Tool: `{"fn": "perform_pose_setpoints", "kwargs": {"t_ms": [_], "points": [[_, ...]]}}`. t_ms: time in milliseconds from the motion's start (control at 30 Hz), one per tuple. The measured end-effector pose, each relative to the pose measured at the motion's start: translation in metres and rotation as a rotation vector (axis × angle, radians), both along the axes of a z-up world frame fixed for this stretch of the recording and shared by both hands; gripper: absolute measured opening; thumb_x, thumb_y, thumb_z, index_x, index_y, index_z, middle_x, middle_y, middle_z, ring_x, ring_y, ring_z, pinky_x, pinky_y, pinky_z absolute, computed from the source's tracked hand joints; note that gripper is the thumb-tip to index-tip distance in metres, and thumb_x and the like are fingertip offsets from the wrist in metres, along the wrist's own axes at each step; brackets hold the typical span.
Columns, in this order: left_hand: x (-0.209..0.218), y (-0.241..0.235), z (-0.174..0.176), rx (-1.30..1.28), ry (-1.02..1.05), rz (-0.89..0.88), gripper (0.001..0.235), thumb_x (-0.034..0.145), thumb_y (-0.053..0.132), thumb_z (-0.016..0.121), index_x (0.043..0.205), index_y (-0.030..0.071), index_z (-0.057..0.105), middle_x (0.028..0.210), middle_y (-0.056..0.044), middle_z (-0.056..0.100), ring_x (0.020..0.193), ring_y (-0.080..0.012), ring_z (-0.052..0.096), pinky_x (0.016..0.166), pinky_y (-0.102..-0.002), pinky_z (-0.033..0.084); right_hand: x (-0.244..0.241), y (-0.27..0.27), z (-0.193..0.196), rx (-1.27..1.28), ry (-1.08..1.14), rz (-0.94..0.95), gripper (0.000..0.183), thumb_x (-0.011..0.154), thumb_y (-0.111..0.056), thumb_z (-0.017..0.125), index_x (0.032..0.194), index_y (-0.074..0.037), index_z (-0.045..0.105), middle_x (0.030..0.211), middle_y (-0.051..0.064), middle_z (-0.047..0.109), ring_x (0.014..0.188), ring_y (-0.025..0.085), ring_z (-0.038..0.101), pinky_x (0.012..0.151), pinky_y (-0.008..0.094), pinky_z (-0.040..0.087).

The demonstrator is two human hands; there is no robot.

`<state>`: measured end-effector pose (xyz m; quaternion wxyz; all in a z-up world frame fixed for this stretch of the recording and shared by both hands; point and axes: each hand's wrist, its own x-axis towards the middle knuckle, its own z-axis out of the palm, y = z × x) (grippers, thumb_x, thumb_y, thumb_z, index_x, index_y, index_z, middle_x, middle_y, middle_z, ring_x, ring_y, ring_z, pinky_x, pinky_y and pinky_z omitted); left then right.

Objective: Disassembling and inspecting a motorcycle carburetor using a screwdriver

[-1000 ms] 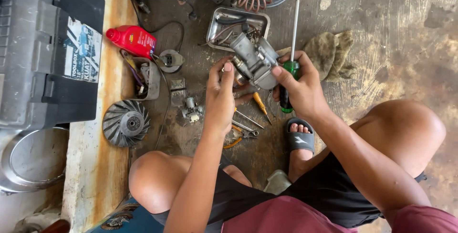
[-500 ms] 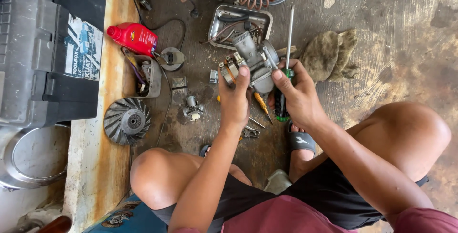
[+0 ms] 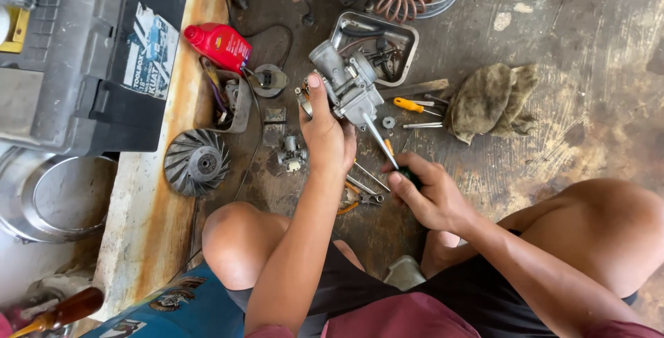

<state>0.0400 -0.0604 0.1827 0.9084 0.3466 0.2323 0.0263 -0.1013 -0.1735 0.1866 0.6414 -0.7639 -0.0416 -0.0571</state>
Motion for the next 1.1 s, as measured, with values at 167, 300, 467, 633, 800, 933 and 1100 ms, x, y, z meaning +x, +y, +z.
{"fn": "perform_pose_setpoints", "kwargs": {"t_ms": [167,300,467,633,800,933,1100], "points": [[0.004,0.008,0.003,-0.028,-0.030,-0.047,0.056,0.085,0.040,0.083,0.114,0.000,0.056,0.097,-0.022,0.067,0.085,-0.0362,0.073,0.074,-0.056,0.065,0.007,0.002,0.000,0.114,0.033,0.121,0.022,0.102,-0.015,0.055,0.105,0.000,0.071,0.054,0.007,0.066,0.043,0.016,0.067,0.042,0.030,0.057],[0.002,0.002,0.009,-0.047,-0.032,-0.001,0.049,0.088,0.037,0.082,0.114,0.001,0.060,0.098,-0.022,0.069,0.087,-0.0367,0.073,0.076,-0.056,0.064,0.009,0.001,0.002,0.115,0.064,0.156,0.023,0.102,-0.015,0.055,0.105,0.003,0.070,0.054,0.006,0.064,0.045,0.014,0.067,0.043,0.030,0.056],[0.002,0.006,0.010,-0.060,-0.024,-0.001,0.049,0.085,0.038,0.084,0.110,0.003,0.061,0.094,-0.020,0.069,0.083,-0.0350,0.074,0.073,-0.056,0.065,0.009,0.000,0.000,0.118,0.075,0.180,0.024,0.103,-0.014,0.054,0.106,0.004,0.070,0.055,0.006,0.065,0.045,0.014,0.068,0.043,0.029,0.056],[-0.002,0.002,0.021,-0.059,-0.018,0.008,0.045,0.085,0.036,0.084,0.107,0.003,0.062,0.093,-0.020,0.070,0.082,-0.0356,0.075,0.071,-0.055,0.065,0.009,-0.001,0.002,0.106,0.076,0.190,0.026,0.103,-0.014,0.053,0.108,0.005,0.069,0.055,0.007,0.065,0.045,0.015,0.068,0.043,0.031,0.056],[-0.006,0.001,0.026,-0.153,0.120,-0.025,0.050,0.083,0.042,0.084,0.103,0.002,0.063,0.092,-0.019,0.072,0.079,-0.0322,0.075,0.072,-0.049,0.065,0.009,-0.002,0.000,0.163,0.098,0.212,0.024,0.103,-0.014,0.053,0.105,0.005,0.068,0.055,0.007,0.064,0.045,0.016,0.068,0.043,0.030,0.055],[-0.008,0.004,0.022,-0.161,0.156,-0.030,0.050,0.083,0.044,0.084,0.100,0.001,0.064,0.091,-0.020,0.073,0.077,-0.0324,0.076,0.070,-0.049,0.066,0.008,-0.003,-0.003,0.169,0.105,0.209,0.024,0.104,-0.014,0.053,0.105,0.005,0.068,0.056,0.007,0.064,0.045,0.016,0.068,0.043,0.030,0.056],[-0.007,0.009,0.008,-0.182,0.162,-0.062,0.050,0.083,0.045,0.084,0.101,0.002,0.065,0.093,-0.020,0.073,0.081,-0.0329,0.076,0.074,-0.049,0.066,0.009,-0.003,-0.002,0.181,0.098,0.222,0.025,0.103,-0.013,0.052,0.106,0.005,0.068,0.056,0.006,0.064,0.045,0.015,0.068,0.042,0.029,0.057]]}}
